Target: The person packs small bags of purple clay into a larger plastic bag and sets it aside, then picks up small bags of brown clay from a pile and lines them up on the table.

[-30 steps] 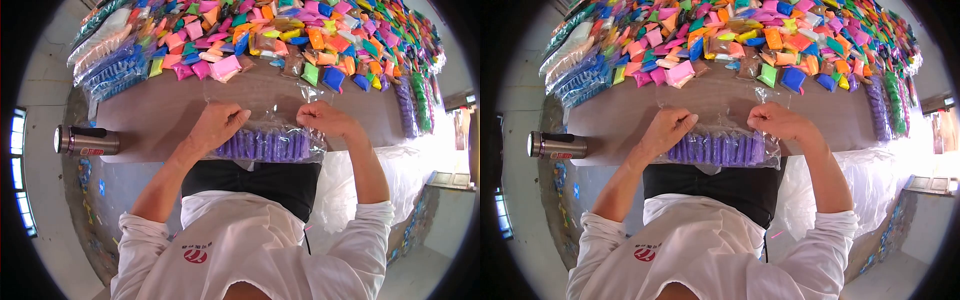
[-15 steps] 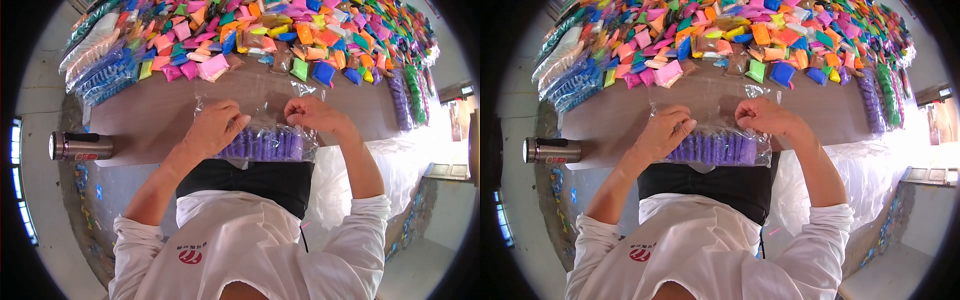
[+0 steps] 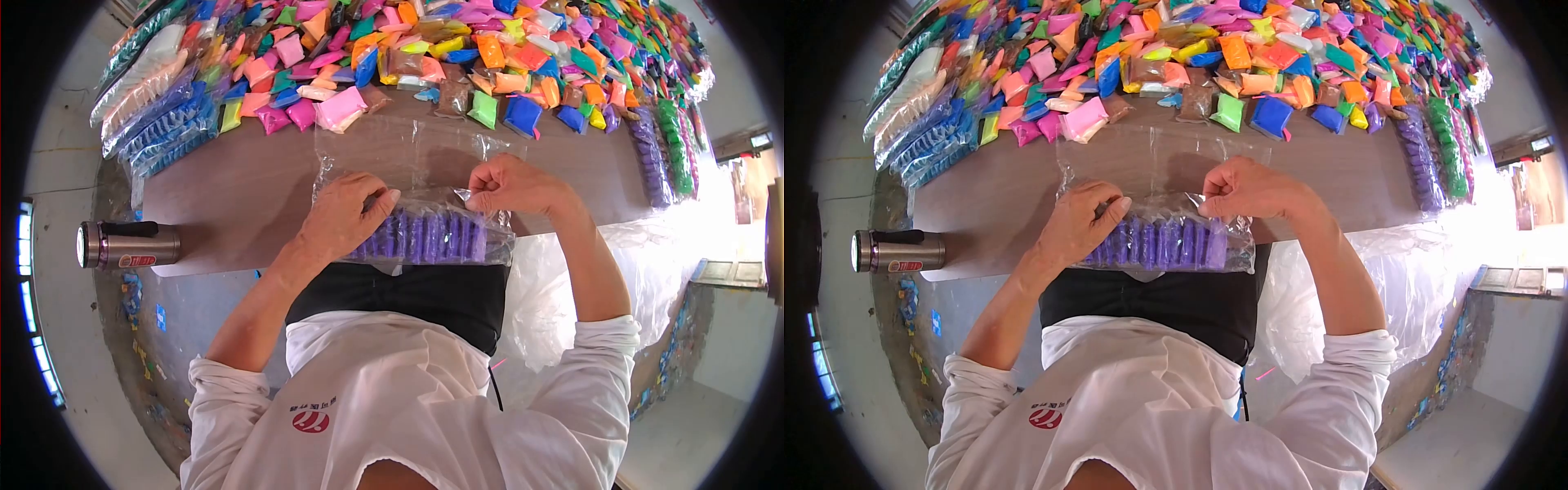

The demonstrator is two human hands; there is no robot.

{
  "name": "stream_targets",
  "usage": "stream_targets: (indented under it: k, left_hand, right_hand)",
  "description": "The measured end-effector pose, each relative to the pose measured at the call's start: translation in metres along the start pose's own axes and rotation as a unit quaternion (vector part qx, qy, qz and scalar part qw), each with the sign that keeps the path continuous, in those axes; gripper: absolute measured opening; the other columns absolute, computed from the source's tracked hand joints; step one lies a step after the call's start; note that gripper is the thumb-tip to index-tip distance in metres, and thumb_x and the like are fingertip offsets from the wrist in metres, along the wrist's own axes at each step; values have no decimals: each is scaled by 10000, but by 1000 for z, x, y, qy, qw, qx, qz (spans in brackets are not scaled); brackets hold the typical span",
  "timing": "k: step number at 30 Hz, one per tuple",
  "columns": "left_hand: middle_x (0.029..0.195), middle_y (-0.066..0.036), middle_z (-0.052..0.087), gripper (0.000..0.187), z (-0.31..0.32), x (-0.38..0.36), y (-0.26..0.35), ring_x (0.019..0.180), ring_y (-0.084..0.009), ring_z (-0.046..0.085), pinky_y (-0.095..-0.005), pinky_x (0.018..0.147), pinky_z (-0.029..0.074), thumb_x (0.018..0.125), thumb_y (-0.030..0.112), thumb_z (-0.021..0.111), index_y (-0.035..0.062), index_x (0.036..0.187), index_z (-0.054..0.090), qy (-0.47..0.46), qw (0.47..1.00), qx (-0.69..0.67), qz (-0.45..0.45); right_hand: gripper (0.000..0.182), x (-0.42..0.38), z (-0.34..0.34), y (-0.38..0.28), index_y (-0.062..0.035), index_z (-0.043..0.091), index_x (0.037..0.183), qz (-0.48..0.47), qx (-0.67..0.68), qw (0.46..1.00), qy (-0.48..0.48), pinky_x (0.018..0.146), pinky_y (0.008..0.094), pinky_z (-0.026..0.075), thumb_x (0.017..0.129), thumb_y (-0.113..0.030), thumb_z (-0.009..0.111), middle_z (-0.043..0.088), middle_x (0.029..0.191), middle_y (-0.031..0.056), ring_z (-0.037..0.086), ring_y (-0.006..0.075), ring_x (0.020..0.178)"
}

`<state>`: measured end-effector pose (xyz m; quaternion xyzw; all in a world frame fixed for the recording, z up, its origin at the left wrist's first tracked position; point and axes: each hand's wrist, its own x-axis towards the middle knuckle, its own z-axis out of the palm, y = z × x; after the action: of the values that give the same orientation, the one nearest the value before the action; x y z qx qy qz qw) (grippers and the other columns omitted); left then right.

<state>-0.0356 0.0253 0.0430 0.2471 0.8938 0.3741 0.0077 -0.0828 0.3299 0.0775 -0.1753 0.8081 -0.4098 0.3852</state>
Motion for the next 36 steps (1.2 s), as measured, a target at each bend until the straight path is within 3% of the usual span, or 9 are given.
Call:
stream_targets:
  k: [5, 9, 14, 17, 21, 24, 30, 36]
  left_hand:
    - [859, -174, 651, 301, -1, 2, 3, 819, -359, 634, -424, 758, 504, 984, 269, 622, -22, 923, 669, -20, 1000, -12, -16]
    - [845, -170, 648, 273, -1, 2, -1, 812, -348, 629, -414, 742, 505, 977, 234, 632, -27, 905, 666, -25, 999, -8, -28]
    - [837, -163, 660, 262, 0, 4, -2, 825, -353, 626, -416, 765, 502, 975, 227, 634, -21, 895, 665, -15, 1000, -7, -1]
    - [840, -164, 665, 270, 2, 3, -4, 837, -366, 624, -428, 793, 496, 976, 235, 632, -20, 894, 664, -9, 1000, -11, 5]
    - [825, -200, 642, 359, 1, 4, 0, 859, -414, 611, -480, 803, 495, 988, 272, 592, -23, 786, 626, -2, 1000, -10, 1]
    - [810, -208, 628, 383, 3, 4, -5, 828, -418, 604, -477, 764, 492, 1006, 275, 575, -33, 779, 599, 13, 1000, -4, 20]
    - [877, -207, 632, 356, -26, 10, 6, 822, -422, 605, -463, 723, 485, 1019, 276, 567, -42, 870, 625, 7, 998, -51, -25]
    - [831, -182, 629, 317, -30, 14, -3, 752, -360, 609, -436, 694, 483, 1007, 282, 605, -25, 927, 605, 7, 1000, 12, 5]
  right_hand:
    - [375, 3, -8, -3, 1, 694, 939, 50, -55, 996, -56, 607, 262, 468, 865, -351, 800, 665, 776, 7, 595, 59, 722]
    - [361, 1, 3, 9, -12, 697, 989, -41, -131, 988, 77, 717, 349, 532, 843, -326, 799, 704, 888, 80, 664, 179, 797]
    - [331, -22, 38, -28, -20, 691, 1043, -74, -289, 895, 333, 860, 464, 527, 813, -243, 773, 684, 1012, 164, 651, 359, 999]
    - [429, -22, 80, -31, -30, 675, 1100, -170, -260, 869, 384, 858, 478, 514, 823, -339, 780, 656, 1035, 157, 621, 372, 1009]
    - [619, -10, 122, -29, -39, 634, 1190, -131, -277, 878, 366, 884, 479, 474, 818, -521, 750, 621, 1085, 160, 574, 371, 1013]
    - [587, -6, 124, -17, -35, 650, 1137, -120, -273, 890, 344, 875, 470, 472, 835, -532, 729, 627, 1046, 154, 577, 361, 1004]
    - [507, 2, 112, -17, -44, 675, 1041, -141, -309, 883, 325, 824, 484, 490, 882, -526, 681, 649, 952, 157, 621, 374, 916]
    - [487, 39, 94, -28, -56, 680, 1091, -145, -322, 879, 320, 823, 485, 501, 900, -504, 666, 656, 951, 165, 642, 371, 904]
